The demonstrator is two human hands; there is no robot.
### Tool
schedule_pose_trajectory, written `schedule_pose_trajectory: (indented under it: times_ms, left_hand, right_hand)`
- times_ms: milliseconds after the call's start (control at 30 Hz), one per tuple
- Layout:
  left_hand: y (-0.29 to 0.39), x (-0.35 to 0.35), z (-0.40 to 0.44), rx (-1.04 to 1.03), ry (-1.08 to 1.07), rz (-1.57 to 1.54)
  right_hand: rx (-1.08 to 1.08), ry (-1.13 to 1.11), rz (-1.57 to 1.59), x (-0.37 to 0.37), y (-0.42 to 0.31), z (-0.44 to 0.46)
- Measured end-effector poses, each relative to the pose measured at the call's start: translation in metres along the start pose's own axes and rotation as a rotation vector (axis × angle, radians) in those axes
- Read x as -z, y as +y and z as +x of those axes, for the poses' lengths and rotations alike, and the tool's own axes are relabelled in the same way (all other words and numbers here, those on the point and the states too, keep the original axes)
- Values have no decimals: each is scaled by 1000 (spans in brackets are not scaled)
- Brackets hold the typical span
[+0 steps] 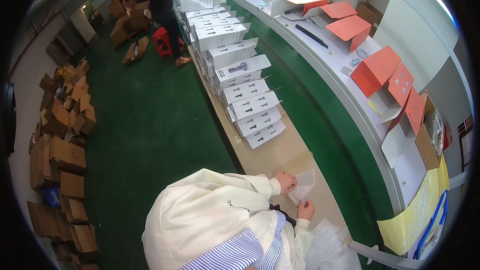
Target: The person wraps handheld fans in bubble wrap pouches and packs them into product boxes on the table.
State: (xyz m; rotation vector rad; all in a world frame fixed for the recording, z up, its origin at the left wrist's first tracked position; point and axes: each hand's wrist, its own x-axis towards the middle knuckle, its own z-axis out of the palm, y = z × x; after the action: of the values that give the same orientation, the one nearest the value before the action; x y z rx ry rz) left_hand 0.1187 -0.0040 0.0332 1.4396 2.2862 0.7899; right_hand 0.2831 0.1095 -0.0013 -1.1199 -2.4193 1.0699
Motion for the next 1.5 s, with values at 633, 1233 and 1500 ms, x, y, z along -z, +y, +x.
schedule_pose_trajectory:
  times_ms: [633, 1233, 1500]
  left_hand:
    - [4, 11, 2, 23, -70, -20]
    - [-5, 1, 6, -29, -32, -131]
    - [0, -1, 9, -143, -85, -162]
  right_hand:
    - [-39, 45, 48, 5, -16, -3]
    - [-199, 31, 52, 13, -37, -13]
    - [-235, 36, 82, 19, -37, -24]
